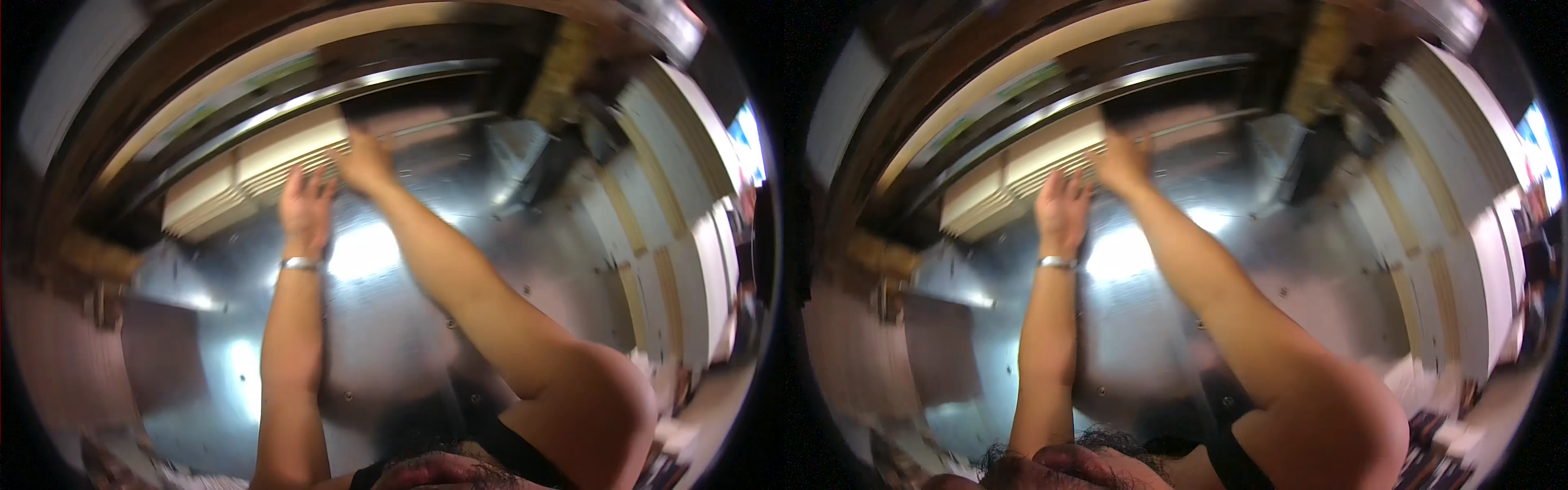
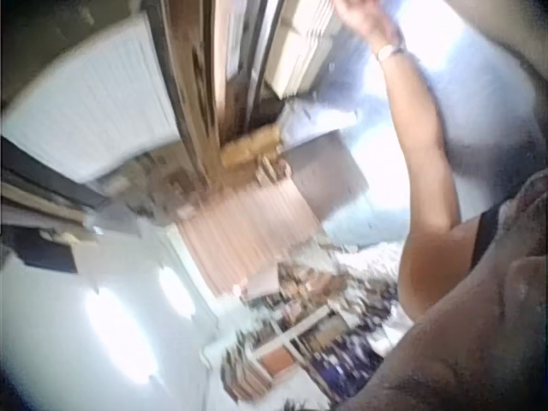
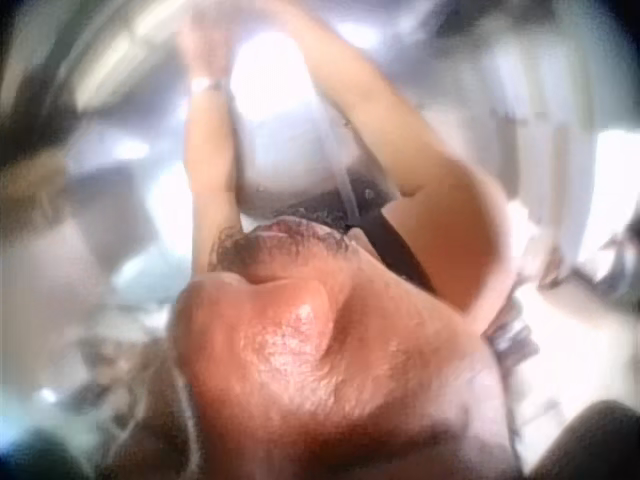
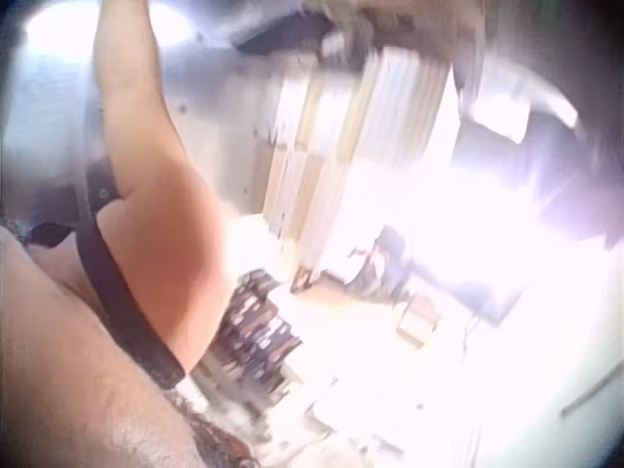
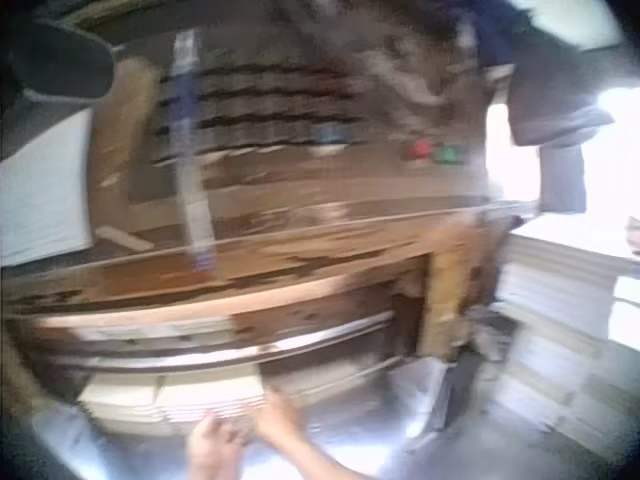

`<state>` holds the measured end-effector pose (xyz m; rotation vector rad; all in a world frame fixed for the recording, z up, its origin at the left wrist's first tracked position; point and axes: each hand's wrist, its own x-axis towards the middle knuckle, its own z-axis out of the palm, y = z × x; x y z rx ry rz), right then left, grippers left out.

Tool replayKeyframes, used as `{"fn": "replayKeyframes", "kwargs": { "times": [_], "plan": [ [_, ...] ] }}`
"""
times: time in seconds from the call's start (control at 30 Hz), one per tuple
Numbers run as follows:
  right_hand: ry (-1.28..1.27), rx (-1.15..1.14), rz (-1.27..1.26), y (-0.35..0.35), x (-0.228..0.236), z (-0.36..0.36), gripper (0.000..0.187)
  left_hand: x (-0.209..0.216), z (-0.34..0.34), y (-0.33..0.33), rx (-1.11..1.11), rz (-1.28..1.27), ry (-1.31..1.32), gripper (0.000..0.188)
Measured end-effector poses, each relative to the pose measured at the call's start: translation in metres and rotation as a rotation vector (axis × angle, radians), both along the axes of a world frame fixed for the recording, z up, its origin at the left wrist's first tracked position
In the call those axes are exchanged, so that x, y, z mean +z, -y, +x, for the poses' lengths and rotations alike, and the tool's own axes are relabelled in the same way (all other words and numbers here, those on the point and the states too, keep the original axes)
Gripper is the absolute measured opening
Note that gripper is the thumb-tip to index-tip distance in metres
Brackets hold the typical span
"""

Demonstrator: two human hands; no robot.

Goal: The person aligns and feeds paper stacks into an industrial paper cutter, operates the machine to trim the edges, sweeps scrap trimmings into a waste bin, and removes the cut paper stacks.

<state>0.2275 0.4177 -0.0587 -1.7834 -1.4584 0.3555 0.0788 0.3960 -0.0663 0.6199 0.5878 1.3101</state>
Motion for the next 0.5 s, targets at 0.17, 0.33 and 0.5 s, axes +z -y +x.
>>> {"fn": "replayKeyframes", "kwargs": {
  "times": [0.17, 0.33, 0.5],
  "plan": [
    [0.011, 0.079, 0.014, 0.012, 0.005, 0.0, 0.109, 0.001, -0.012, -0.011, -0.02, -0.002, -0.062, 0.074],
    [0.082, 0.392, -0.106, 0.105, 0.009, 0.03, 0.123, 0.011, -0.01, -0.012, -0.092, 0.041, -0.102, 0.082],
    [0.231, 0.551, -0.178, 0.295, 0.01, 0.075, 0.106, 0.031, -0.002, 0.008, -0.127, -0.198, -0.031, 0.081]
  ]
}}
